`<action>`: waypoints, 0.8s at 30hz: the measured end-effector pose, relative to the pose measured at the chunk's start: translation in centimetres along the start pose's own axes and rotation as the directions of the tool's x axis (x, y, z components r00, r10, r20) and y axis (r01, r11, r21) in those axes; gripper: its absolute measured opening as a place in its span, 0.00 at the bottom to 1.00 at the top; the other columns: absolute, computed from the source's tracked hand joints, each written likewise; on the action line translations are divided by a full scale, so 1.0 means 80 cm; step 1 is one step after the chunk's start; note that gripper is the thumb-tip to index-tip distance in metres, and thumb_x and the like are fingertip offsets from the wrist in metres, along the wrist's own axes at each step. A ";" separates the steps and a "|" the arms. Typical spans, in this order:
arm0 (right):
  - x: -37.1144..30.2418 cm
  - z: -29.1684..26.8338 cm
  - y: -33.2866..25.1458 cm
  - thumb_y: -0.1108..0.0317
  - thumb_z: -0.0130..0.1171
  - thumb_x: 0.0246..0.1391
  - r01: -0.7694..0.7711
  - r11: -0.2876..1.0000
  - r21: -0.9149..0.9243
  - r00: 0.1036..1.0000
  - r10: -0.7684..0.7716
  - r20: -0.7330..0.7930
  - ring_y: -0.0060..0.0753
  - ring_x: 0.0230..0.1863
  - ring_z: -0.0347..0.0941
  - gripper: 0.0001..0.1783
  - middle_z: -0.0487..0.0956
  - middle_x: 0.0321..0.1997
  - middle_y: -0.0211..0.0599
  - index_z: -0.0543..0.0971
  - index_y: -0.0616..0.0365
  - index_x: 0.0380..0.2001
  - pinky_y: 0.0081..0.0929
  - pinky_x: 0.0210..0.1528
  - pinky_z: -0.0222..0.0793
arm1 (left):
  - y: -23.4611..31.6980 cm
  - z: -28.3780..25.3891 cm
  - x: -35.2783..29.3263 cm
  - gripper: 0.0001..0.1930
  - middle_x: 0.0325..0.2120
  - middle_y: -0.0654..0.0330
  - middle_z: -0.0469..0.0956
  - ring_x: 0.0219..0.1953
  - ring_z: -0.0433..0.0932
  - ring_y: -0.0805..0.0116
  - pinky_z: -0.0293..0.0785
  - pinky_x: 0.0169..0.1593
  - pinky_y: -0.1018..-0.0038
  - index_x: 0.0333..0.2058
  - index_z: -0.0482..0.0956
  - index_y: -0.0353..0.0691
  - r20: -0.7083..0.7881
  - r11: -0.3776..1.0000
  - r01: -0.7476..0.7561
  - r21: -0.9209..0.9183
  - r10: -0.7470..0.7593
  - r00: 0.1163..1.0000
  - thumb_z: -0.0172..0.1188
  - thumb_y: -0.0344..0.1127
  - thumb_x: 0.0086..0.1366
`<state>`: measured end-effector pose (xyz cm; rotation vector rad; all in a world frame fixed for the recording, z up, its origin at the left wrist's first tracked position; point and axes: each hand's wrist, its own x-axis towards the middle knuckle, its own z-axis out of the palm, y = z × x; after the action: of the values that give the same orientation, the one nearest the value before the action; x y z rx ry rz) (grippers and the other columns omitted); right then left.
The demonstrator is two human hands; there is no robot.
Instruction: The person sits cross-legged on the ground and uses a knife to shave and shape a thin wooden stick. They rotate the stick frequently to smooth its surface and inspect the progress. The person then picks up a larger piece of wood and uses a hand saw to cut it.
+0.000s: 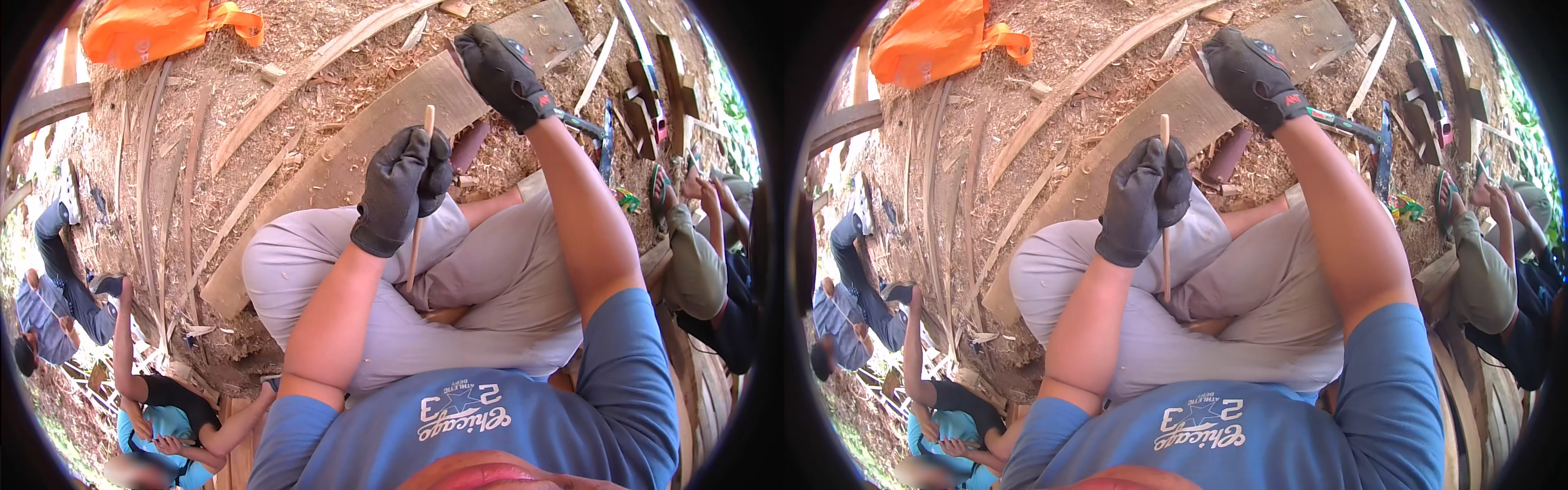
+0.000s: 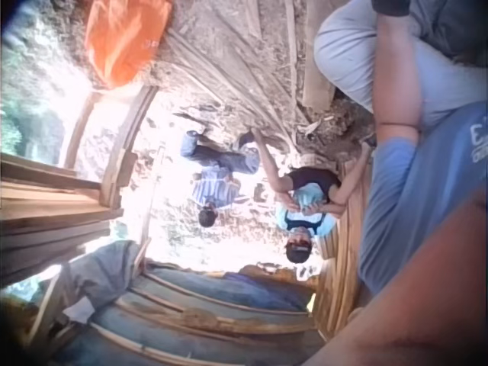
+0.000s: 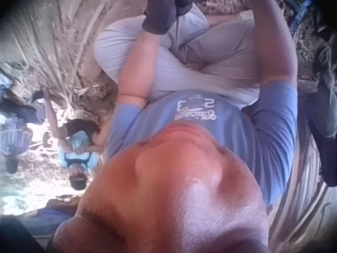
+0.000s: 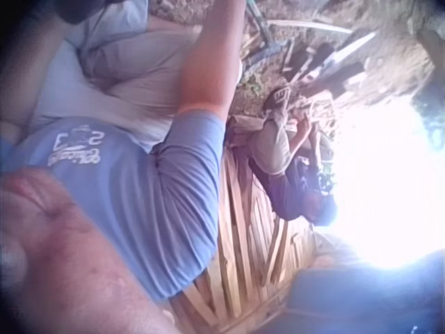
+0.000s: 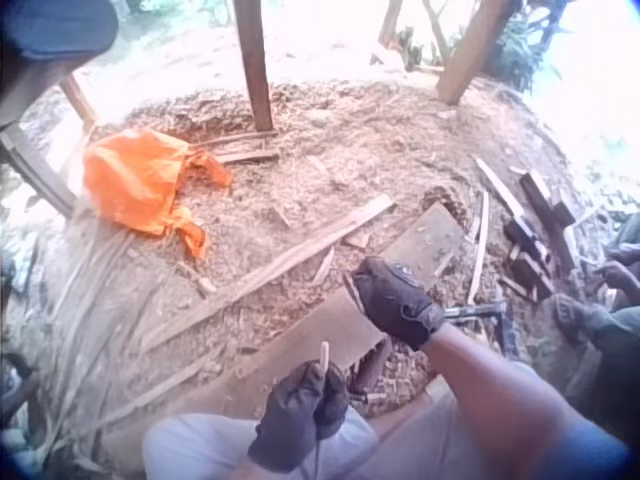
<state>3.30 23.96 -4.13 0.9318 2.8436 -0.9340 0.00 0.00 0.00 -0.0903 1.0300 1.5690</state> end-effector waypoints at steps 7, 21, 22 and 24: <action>-0.050 -0.008 -0.074 0.64 0.57 0.68 0.319 0.941 0.116 0.943 -0.327 0.061 0.52 0.36 0.83 0.07 0.82 0.32 0.49 0.77 0.55 0.42 0.43 0.39 0.77 | -0.009 0.010 0.002 0.13 0.21 0.68 0.72 0.17 0.60 0.84 0.53 0.19 0.82 0.45 0.79 0.41 -0.111 0.994 0.025 0.105 -0.014 0.994 0.52 0.44 0.81; -0.032 0.009 -0.035 0.63 0.58 0.66 0.256 0.963 0.083 0.964 -0.261 0.047 0.60 0.34 0.80 0.09 0.82 0.32 0.52 0.78 0.57 0.41 0.47 0.38 0.75 | -0.010 0.016 0.007 0.09 0.23 0.63 0.82 0.15 0.65 0.84 0.57 0.18 0.83 0.47 0.81 0.37 -0.248 0.955 0.085 0.283 -0.013 0.969 0.57 0.35 0.78; -0.019 0.007 -0.017 0.63 0.59 0.66 0.191 0.981 0.024 0.981 -0.191 0.031 0.60 0.34 0.80 0.09 0.82 0.32 0.52 0.77 0.57 0.40 0.48 0.37 0.75 | -0.011 0.017 0.004 0.09 0.23 0.62 0.82 0.15 0.65 0.84 0.56 0.18 0.83 0.47 0.81 0.37 -0.223 0.982 0.052 0.179 -0.011 0.975 0.57 0.35 0.78; -0.009 -0.005 -0.004 0.64 0.59 0.67 0.264 0.961 -0.087 0.957 -0.272 -0.103 0.57 0.32 0.81 0.07 0.82 0.30 0.53 0.78 0.56 0.39 0.47 0.36 0.75 | -0.008 0.018 0.007 0.09 0.23 0.62 0.81 0.15 0.65 0.84 0.56 0.18 0.82 0.47 0.80 0.37 -0.238 0.980 0.045 0.191 0.002 0.971 0.56 0.35 0.78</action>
<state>3.82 23.60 -3.50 0.6203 3.1355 -0.8119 1.06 1.31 0.20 -0.1563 1.3626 1.4526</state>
